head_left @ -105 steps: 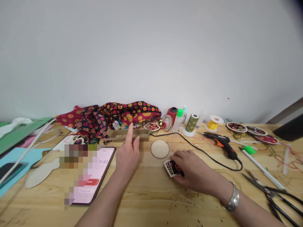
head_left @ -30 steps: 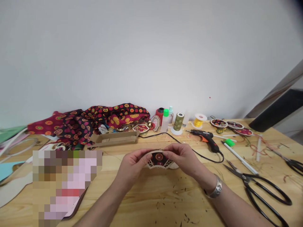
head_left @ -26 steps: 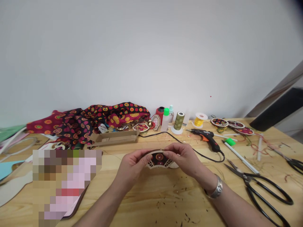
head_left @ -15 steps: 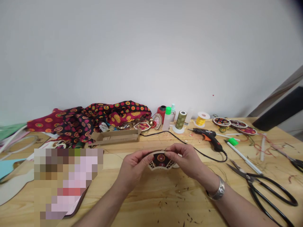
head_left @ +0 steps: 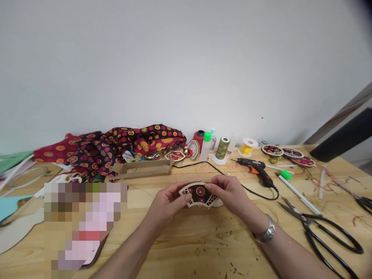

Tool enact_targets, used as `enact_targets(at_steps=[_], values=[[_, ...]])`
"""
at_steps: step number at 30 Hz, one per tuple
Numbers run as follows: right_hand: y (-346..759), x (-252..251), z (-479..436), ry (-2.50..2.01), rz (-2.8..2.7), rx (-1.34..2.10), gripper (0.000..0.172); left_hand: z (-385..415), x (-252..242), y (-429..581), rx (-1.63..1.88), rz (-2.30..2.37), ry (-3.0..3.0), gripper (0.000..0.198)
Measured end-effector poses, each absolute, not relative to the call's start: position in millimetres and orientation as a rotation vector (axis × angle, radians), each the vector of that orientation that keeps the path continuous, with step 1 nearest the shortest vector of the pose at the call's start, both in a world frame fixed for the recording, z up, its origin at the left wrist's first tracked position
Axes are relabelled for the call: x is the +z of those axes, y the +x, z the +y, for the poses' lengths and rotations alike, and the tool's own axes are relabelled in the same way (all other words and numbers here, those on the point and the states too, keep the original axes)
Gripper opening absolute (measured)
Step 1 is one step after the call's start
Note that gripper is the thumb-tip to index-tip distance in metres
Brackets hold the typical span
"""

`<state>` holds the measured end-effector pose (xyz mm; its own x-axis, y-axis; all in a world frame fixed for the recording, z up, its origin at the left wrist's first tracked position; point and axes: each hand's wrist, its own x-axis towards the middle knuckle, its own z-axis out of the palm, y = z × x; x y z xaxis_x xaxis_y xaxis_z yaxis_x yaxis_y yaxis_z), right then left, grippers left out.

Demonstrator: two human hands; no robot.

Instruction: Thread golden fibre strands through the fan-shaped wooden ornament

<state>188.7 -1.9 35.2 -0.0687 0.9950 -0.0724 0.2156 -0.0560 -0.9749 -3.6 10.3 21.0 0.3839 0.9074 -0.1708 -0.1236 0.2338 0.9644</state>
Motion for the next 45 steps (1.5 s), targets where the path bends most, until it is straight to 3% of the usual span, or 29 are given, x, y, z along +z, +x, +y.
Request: enact_targets(at_steps=[10, 18, 22, 34, 45], values=[[193, 41, 2, -1.399, -1.468, 1.273, 0.032, 11, 25, -4, 0.829, 1.104, 1.139, 0.028], [239, 86, 0, -1.55, -1.638, 0.775, 0.027, -4, 49, -10, 0.704, 1.211, 1.14, 0.031], [239, 65, -18, -1.711, -1.861, 0.628, 0.022, -29, 45, -13, 0.626, 1.263, 1.166, 0.028], [206, 31, -23, -1.708, -2.204, 0.241, 0.063, -56, 6, -25, 0.615, 1.393, 1.538, 0.027], [203, 29, -23, -1.721, -2.195, 0.251, 0.056, -53, 15, -25, 0.44, 1.429, 2.043, 0.025]])
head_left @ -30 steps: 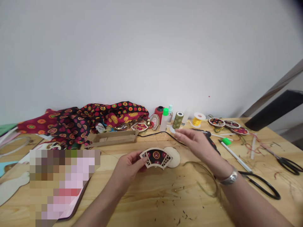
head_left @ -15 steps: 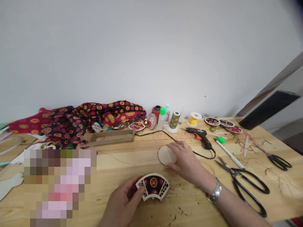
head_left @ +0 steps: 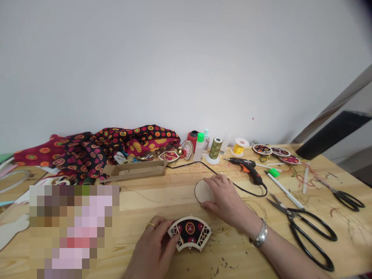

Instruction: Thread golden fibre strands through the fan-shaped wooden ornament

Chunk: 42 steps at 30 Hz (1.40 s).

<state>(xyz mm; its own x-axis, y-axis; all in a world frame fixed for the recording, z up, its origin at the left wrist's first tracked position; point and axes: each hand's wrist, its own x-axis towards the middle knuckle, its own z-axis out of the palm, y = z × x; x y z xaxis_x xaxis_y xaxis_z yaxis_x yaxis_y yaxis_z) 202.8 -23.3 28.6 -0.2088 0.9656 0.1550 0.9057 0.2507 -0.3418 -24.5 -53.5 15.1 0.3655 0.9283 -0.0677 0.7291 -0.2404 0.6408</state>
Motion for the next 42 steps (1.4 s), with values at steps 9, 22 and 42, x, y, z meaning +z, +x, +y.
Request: enact_targets(at_steps=[9, 22, 42], values=[[233, 61, -22, -1.705, -1.917, 0.135, 0.054, -56, 2, -28, 0.512, 1.495, 2.218, 0.026], [308, 83, -64, -1.907, -1.505, 0.115, 0.047, -59, -21, -24, 0.673, 1.264, 2.522, 0.042], [256, 38, -7, -2.156, -2.086, -0.227, 0.038, -57, -17, -23, 0.691, 1.249, 2.499, 0.037]])
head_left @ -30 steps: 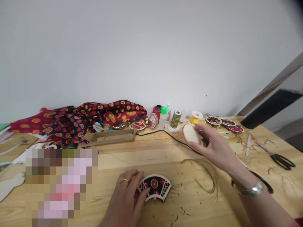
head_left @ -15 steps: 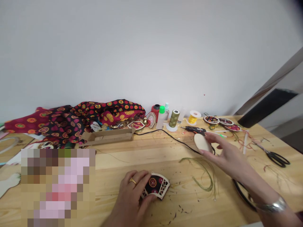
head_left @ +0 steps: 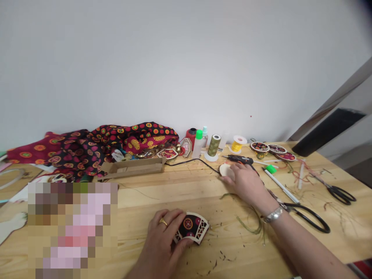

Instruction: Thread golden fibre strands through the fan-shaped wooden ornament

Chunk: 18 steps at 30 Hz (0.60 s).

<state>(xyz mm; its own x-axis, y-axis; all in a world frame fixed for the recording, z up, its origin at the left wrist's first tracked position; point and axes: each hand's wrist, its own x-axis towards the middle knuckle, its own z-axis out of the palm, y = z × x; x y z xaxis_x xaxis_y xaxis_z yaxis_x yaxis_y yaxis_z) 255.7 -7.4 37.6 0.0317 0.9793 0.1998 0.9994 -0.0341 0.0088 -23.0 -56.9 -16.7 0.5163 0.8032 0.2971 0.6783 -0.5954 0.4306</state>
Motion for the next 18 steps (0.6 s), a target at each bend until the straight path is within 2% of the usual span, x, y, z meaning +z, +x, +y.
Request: enact_targets(at_steps=[3, 9, 13, 18], values=[[254, 45, -19, -1.937, -2.214, -0.224, 0.022, -56, -18, -22, 0.665, 1.254, 2.501, 0.038], [249, 49, -39, -1.661, -2.477, 0.13, 0.012, -57, -18, -23, 0.643, 1.246, 2.492, 0.044], [249, 37, -39, -1.681, -2.452, 0.122, 0.011, -60, -19, -28, 0.618, 1.252, 2.489, 0.058], [250, 34, -39, -1.617, -2.29, 0.28, 0.015, -60, -22, -29, 0.621, 1.282, 2.506, 0.055]])
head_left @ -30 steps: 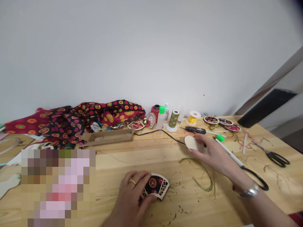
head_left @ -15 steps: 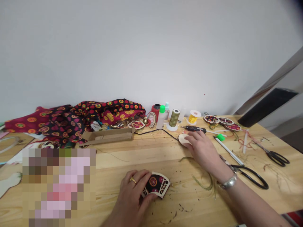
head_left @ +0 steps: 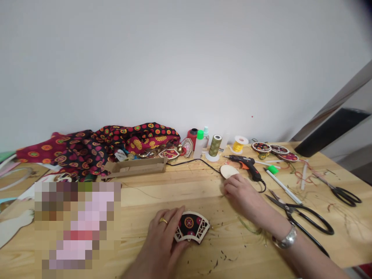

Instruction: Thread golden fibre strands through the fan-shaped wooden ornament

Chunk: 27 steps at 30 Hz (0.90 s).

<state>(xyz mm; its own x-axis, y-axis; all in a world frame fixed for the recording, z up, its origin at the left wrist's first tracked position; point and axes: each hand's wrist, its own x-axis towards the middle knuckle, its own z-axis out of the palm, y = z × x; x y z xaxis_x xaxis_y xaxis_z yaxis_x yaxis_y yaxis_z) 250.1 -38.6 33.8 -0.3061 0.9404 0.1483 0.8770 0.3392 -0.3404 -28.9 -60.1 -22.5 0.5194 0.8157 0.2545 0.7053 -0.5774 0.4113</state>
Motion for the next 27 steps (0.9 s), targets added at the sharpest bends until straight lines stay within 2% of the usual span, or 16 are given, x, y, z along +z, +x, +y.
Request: enact_targets(at_steps=[6, 10, 16, 18, 20, 23, 27], values=[[254, 59, -46, -1.363, -1.59, 1.04, 0.009, -53, -20, -23, 0.597, 1.307, 2.54, 0.053], [252, 76, -52, -1.088, -1.209, 1.298, 0.006, -41, -11, -15, 0.541, 1.336, 2.524, 0.047], [234, 101, -54, -0.898, -1.002, 1.475, 0.004, -13, 2, 3, 0.36, 1.369, 2.465, 0.045], [225, 111, -51, -0.869, -0.986, 1.527, 0.005, -4, 14, 8, 0.377, 1.337, 2.417, 0.051], [216, 119, -48, -0.842, -0.971, 1.558, 0.006, 0, 33, 14, 0.589, 1.284, 2.293, 0.052], [202, 124, -42, -0.81, -0.977, 1.553, 0.009, -3, 67, 26, 0.918, 1.064, 1.786, 0.039], [187, 114, -29, -0.918, -1.053, 1.396, 0.009, -18, 86, 47, 1.029, 0.628, 1.053, 0.038]])
